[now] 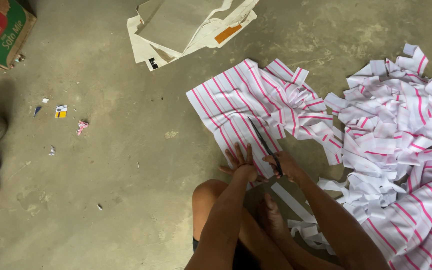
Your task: Cutting striped fabric into thin strips using scissors
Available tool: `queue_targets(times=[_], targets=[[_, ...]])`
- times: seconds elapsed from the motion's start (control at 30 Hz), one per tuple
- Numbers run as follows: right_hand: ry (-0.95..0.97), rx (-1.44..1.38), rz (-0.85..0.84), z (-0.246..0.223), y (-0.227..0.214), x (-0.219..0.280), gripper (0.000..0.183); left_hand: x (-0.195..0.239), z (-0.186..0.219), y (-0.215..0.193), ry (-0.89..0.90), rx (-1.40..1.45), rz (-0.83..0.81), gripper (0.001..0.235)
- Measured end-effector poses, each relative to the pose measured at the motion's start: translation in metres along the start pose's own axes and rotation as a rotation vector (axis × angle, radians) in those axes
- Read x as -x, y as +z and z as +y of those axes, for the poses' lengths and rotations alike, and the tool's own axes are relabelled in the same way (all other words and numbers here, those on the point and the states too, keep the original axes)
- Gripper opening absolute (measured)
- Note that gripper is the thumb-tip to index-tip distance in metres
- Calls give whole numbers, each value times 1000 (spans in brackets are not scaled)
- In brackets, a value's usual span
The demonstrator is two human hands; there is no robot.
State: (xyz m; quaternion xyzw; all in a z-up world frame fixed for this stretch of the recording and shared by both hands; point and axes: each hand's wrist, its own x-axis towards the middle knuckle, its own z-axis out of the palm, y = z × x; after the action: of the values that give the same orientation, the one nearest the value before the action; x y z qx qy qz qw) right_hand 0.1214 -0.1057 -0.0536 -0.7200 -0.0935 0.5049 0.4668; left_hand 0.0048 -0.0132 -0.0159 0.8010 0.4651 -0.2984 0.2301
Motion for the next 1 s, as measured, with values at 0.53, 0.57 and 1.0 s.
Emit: queue_targets(times=[0.53, 0.57, 1.0], targets=[[-32, 57, 57, 44, -23, 33, 46, 26, 0, -15, 0, -24, 62, 105], [-19, 79, 89, 61, -32, 37, 45, 28, 1, -14, -20, -59, 71, 103], [-89, -25, 438, 101, -46, 76, 53, 20, 3, -13, -29, -37, 19, 109]])
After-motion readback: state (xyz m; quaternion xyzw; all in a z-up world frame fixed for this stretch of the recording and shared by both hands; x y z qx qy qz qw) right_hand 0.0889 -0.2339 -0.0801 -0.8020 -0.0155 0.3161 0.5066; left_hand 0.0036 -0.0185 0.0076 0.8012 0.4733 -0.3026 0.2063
